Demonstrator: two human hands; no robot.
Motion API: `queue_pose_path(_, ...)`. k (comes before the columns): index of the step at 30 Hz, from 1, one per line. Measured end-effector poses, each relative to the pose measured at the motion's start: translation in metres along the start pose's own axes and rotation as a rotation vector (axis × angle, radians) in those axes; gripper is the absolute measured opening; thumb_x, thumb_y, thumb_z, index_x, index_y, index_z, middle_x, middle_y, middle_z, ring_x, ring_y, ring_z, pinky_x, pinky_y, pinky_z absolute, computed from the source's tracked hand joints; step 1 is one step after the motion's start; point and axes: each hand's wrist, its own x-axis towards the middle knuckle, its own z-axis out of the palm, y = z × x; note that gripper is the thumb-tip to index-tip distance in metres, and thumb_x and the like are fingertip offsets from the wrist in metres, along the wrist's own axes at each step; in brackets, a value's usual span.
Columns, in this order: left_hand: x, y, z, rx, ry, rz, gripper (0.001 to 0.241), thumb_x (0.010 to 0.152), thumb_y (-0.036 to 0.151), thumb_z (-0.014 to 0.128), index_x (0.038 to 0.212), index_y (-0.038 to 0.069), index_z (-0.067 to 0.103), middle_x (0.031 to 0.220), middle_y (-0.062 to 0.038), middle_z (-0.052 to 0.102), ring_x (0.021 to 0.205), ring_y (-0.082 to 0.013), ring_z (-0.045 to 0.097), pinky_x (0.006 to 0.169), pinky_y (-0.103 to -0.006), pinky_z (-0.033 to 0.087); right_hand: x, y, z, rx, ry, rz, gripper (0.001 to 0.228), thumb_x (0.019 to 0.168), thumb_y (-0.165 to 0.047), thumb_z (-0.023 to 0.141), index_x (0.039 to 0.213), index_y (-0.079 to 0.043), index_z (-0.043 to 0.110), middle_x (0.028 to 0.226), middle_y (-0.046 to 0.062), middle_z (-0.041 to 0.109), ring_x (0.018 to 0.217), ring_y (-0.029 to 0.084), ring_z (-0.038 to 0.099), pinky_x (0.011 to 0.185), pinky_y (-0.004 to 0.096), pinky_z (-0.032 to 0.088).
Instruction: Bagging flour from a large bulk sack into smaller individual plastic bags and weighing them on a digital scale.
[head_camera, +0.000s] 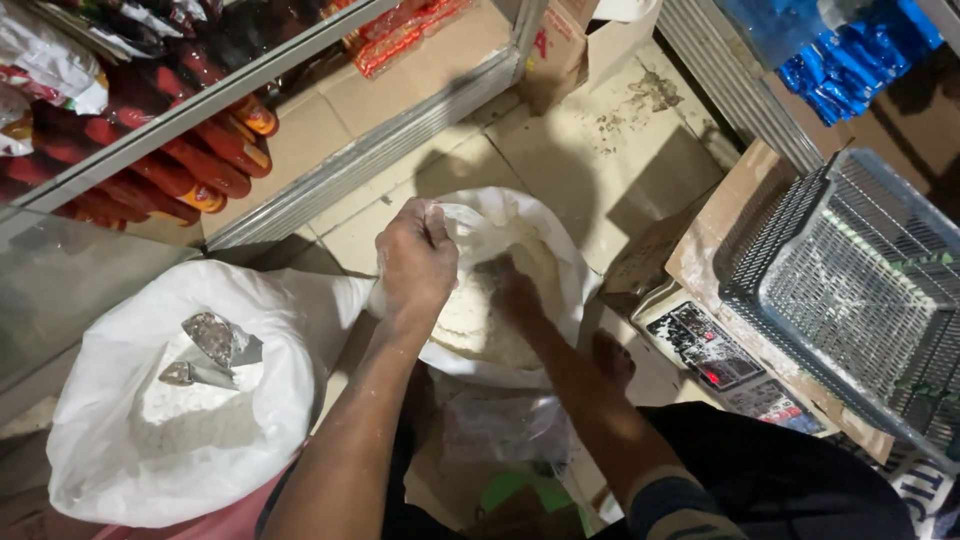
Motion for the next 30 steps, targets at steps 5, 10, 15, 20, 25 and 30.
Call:
queue_pose_path(5, 0.009, -0.01, 0.009, 0.086, 0.03, 0.014, 0.032, 0.103, 0.022, 0.053, 0.078, 0.006, 0.067, 0.06, -0.016, 0.069, 0.054, -0.027, 0.072, 0.05, -0.038, 0.057, -0.013, 0.005, 0.005, 0.159, -0.019, 0.006, 0.044, 0.094, -0.012, 0.053, 0.136, -0.014, 0.042, 0.111, 0.03, 0.07, 0.106, 0.049, 0.069, 0.086, 0.061, 0.054)
queue_pose_path(10, 0.017, -0.025, 0.022, 0.111, 0.034, 0.078, 0.024, 0.1, 0.021, 0.058, 0.086, 0.005, 0.069, 0.072, -0.022, 0.071, 0.079, -0.0421, 0.075, 0.063, -0.0514, 0.058, -0.071, -0.031, -0.056, 0.233, -0.044, 0.082, 0.055, 0.09, -0.011, 0.051, 0.144, -0.009, 0.042, 0.12, 0.033, 0.064, 0.105, 0.048, 0.07, 0.081, 0.058, 0.056)
queue_pose_path(15, 0.023, -0.031, 0.038, 0.11, 0.025, 0.154, 0.019, 0.098, 0.013, 0.059, 0.084, 0.005, 0.069, 0.074, -0.02, 0.072, 0.078, -0.0391, 0.076, 0.063, -0.0463, 0.06, -0.078, -0.009, -0.086, 0.398, -0.052, 0.243, 0.065, 0.099, -0.027, 0.056, 0.157, -0.013, 0.031, 0.121, 0.029, 0.065, 0.077, 0.033, 0.076, 0.05, 0.039, 0.061)
queue_pose_path(20, 0.026, -0.017, 0.035, 0.195, -0.094, 0.035, 0.027, 0.102, 0.02, 0.055, 0.084, 0.006, 0.069, 0.068, -0.012, 0.07, 0.062, -0.025, 0.073, 0.055, -0.0395, 0.059, -0.09, 0.004, -0.13, 0.278, -0.031, 0.194, 0.066, 0.097, -0.008, 0.047, 0.155, 0.009, 0.02, 0.112, 0.034, 0.059, 0.079, 0.034, 0.073, 0.046, 0.034, 0.063)
queue_pose_path(25, 0.03, -0.036, 0.053, 0.185, -0.123, 0.004, 0.024, 0.102, 0.02, 0.057, 0.085, 0.008, 0.068, 0.066, -0.009, 0.067, 0.061, -0.0218, 0.071, 0.053, -0.0371, 0.058, -0.12, -0.046, -0.196, 0.242, 0.034, 0.233, 0.039, 0.091, -0.031, 0.056, 0.122, -0.008, 0.047, 0.079, 0.02, 0.064, 0.055, 0.025, 0.063, 0.041, 0.036, 0.049)
queue_pose_path(30, 0.017, -0.024, 0.049, 0.212, -0.176, 0.07, 0.027, 0.104, 0.023, 0.054, 0.092, 0.003, 0.069, 0.077, -0.018, 0.069, 0.078, -0.0347, 0.075, 0.066, -0.0468, 0.06, -0.162, -0.111, -0.25, 0.42, 0.162, 0.022, 0.042, 0.079, -0.003, 0.061, 0.12, 0.007, 0.063, 0.078, 0.021, 0.062, 0.057, 0.031, 0.06, 0.05, 0.05, 0.042)
